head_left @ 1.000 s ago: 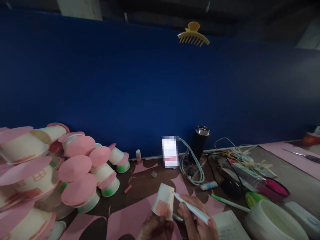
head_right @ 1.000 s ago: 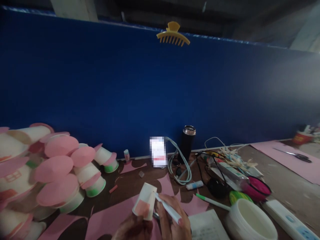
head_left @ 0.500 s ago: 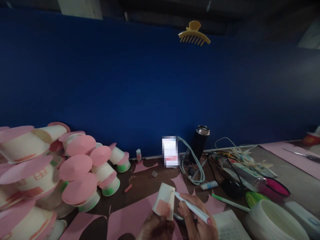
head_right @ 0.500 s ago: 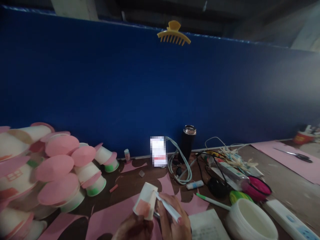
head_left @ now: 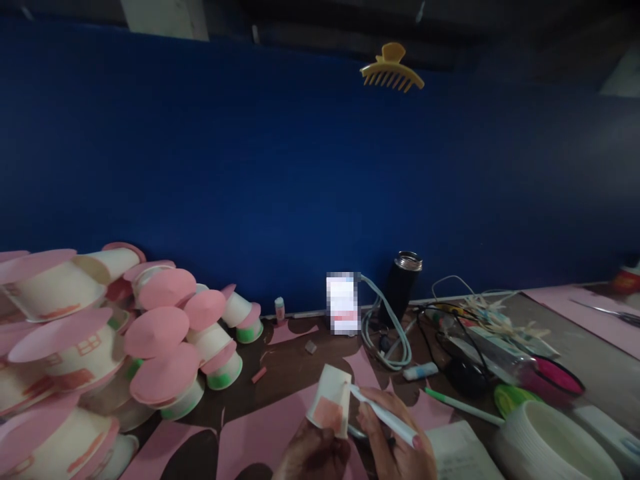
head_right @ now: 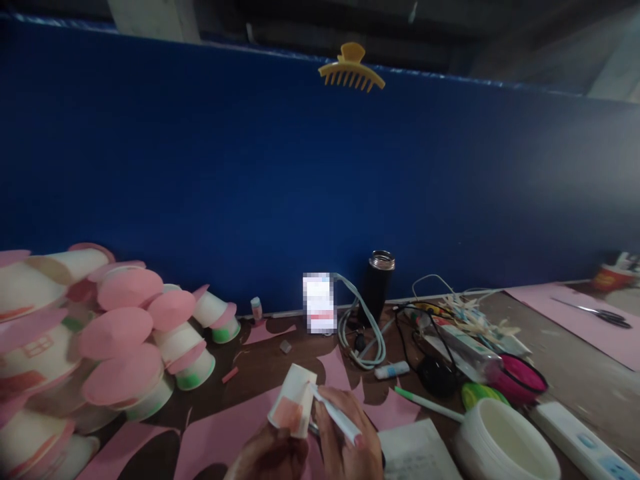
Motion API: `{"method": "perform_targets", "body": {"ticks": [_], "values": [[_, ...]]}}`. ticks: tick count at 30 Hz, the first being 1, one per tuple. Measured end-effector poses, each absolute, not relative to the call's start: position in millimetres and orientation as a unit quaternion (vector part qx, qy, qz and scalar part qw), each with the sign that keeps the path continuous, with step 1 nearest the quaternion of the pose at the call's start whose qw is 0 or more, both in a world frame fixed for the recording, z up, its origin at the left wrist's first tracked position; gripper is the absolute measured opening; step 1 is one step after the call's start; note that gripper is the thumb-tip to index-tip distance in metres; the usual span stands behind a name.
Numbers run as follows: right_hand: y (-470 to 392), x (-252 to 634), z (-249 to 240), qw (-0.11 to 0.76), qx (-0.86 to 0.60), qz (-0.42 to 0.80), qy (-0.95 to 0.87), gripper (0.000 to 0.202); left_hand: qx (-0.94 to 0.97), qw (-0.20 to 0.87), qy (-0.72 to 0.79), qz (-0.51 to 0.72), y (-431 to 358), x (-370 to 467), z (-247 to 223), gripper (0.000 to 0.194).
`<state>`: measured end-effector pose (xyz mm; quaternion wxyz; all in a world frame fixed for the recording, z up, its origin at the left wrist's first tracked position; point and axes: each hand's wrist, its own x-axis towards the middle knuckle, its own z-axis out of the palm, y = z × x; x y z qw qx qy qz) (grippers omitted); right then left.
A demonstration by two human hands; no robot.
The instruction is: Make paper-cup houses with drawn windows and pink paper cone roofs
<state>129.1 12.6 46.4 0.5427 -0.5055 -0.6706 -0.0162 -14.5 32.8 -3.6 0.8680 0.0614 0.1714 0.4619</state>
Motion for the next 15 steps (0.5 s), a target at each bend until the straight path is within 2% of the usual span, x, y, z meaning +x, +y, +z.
{"method": "perform_targets", "body": {"ticks": [8,15], "values": [[10,131,45,0.518,-0.516,-0.031,-0.681,0.020,0.075,0.872,0.159,0.458,35,-14,-8,0.022],[8,130,36,0.524,-0.521,0.003,-0.674,0.020,0.072,0.866,0.179,0.461,34,-15,-1,0.047]]}}
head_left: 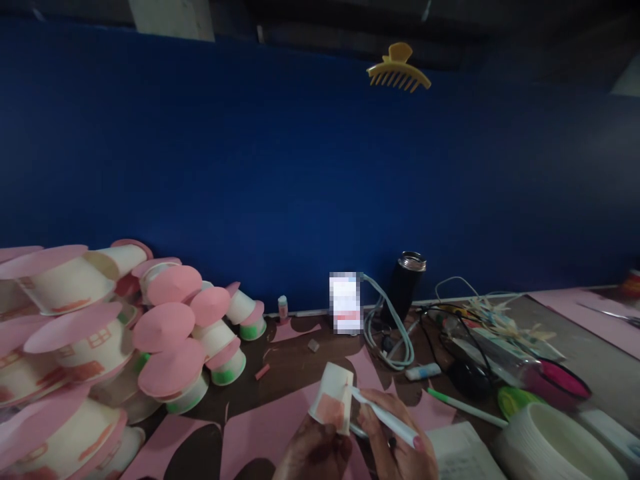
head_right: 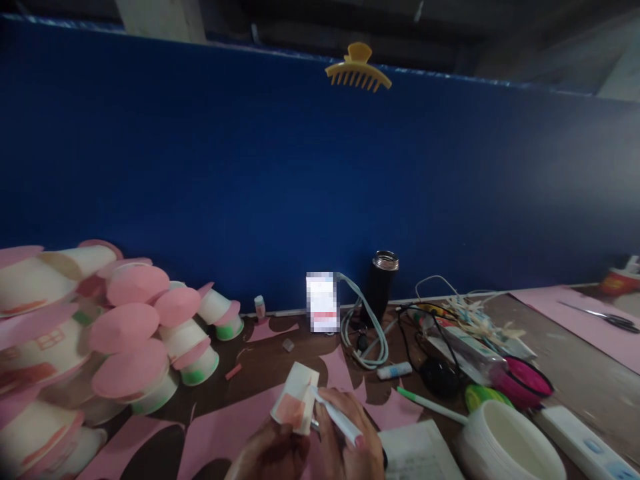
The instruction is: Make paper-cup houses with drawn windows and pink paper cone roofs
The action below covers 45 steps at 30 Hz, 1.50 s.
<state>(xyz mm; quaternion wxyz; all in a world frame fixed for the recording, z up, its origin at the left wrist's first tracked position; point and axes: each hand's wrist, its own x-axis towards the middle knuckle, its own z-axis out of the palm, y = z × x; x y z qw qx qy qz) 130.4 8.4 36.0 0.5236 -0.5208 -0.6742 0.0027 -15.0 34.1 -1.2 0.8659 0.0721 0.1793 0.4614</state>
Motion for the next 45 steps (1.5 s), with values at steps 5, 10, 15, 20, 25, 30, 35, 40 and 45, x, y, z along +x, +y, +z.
{"method": "perform_targets", "body": {"ticks": [5,10,15,20,25,30,35,40,45], "values": [[8,129,33,0.539,-0.528,0.003,-0.657,0.022,0.080,0.877,0.147,0.450,34,-15,3,0.050],[8,131,33,0.504,-0.526,-0.024,-0.685,0.020,0.093,0.875,0.141,0.454,35,-14,2,0.055],[7,131,30,0.506,-0.523,-0.017,-0.685,0.019,0.089,0.883,0.135,0.440,37,-14,-4,0.061],[8,133,28,0.509,-0.505,-0.016,-0.697,0.021,0.081,0.884,0.127,0.442,38,-13,-8,0.060],[6,127,29,0.527,-0.518,-0.003,-0.674,0.019,0.054,0.880,0.152,0.446,35,-13,-3,0.046],[3,121,32,0.598,-0.541,0.074,-0.586,0.024,0.009,0.878,0.180,0.444,34,-17,-3,0.023],[5,130,34,0.585,-0.547,0.070,-0.594,0.026,0.028,0.879,0.163,0.447,35,-17,-4,0.017],[6,130,32,0.583,-0.548,0.062,-0.597,0.021,0.051,0.891,0.139,0.430,35,-16,-1,0.026],[7,129,32,0.576,-0.540,0.051,-0.612,0.018,0.054,0.893,0.138,0.425,34,-17,1,0.027]]}}
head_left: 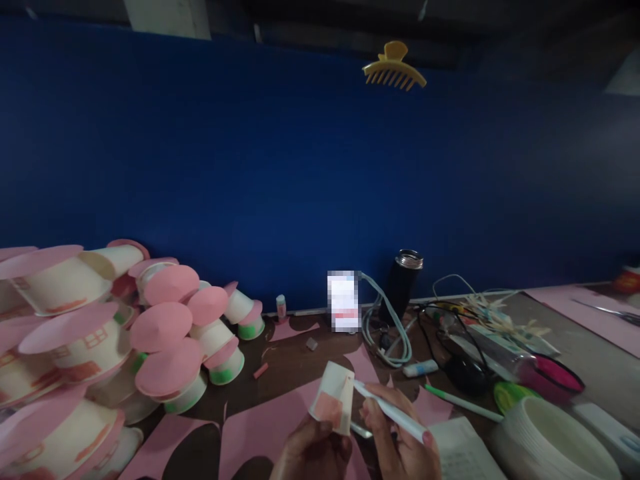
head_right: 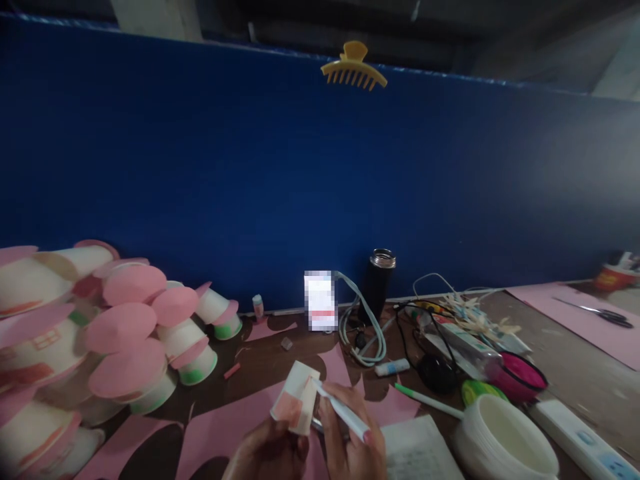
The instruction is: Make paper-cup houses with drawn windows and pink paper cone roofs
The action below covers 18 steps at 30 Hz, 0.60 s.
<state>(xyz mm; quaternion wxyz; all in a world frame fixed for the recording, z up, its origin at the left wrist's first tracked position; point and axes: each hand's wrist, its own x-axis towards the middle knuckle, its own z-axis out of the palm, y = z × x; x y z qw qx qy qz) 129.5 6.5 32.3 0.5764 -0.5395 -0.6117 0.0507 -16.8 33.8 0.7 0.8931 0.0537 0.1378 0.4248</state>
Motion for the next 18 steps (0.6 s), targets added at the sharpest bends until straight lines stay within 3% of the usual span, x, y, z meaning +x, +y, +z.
{"method": "perform_targets", "body": {"ticks": [18], "values": [[6.4,136.3,32.6,0.517,-0.553,0.021,-0.653,0.019,0.068,0.901,0.101,0.417,35.3,-17.0,5.8,0.020]]}}
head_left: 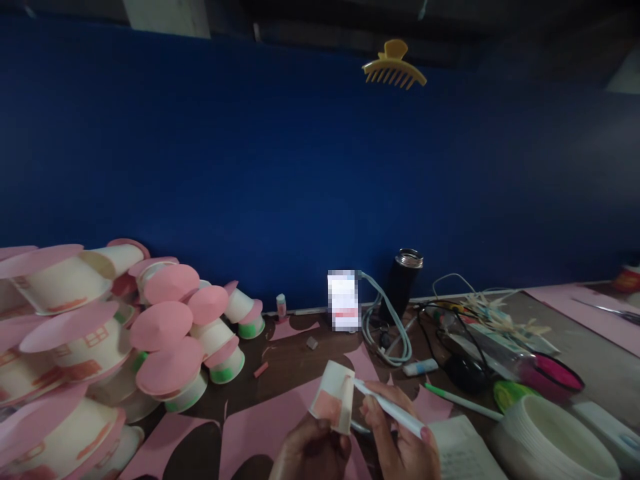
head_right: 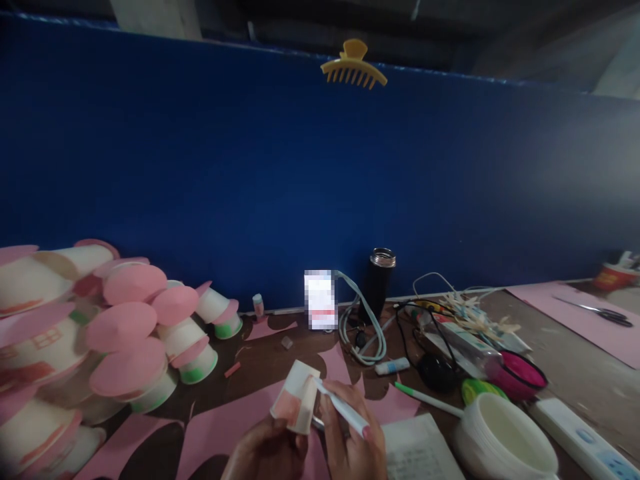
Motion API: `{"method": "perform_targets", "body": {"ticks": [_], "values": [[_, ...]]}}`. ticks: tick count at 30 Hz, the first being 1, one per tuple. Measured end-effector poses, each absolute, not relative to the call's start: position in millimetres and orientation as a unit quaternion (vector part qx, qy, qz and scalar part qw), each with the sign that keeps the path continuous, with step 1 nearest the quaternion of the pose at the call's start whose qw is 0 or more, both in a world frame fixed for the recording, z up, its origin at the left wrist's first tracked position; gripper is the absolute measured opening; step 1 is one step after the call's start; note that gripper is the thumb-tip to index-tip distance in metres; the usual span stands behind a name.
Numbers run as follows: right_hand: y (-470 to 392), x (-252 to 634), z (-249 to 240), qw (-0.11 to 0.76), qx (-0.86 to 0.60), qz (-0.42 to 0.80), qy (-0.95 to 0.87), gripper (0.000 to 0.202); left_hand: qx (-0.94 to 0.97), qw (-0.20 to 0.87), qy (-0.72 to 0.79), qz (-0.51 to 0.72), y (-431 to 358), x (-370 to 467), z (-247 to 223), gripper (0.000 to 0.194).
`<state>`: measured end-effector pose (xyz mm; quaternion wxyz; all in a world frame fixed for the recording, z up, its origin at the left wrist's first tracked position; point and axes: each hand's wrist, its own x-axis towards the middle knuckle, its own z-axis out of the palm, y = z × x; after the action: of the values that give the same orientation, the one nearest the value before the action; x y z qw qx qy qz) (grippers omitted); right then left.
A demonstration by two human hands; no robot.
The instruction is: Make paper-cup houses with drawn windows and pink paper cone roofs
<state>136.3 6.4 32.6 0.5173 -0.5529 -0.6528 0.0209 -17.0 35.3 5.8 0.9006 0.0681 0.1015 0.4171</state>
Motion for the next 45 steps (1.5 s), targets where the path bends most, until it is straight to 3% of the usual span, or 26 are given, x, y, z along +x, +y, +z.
{"method": "perform_targets", "body": {"ticks": [11,19,33,45], "values": [[6.7,137.7,34.9,0.508,-0.544,0.002,-0.667,0.019,0.049,0.901,0.103,0.418,34.7,-18.8,3.7,0.027],[5.3,139.3,32.0,0.500,-0.553,0.017,-0.666,0.020,0.051,0.902,0.109,0.415,34.4,-19.8,9.1,0.010],[4.0,136.3,37.6,0.495,-0.546,-0.011,-0.676,0.019,0.042,0.905,0.091,0.413,34.5,-19.6,5.0,0.025],[4.4,134.0,36.6,0.512,-0.531,-0.019,-0.675,0.019,0.039,0.902,0.102,0.417,36.2,-19.9,4.6,0.014]]}}
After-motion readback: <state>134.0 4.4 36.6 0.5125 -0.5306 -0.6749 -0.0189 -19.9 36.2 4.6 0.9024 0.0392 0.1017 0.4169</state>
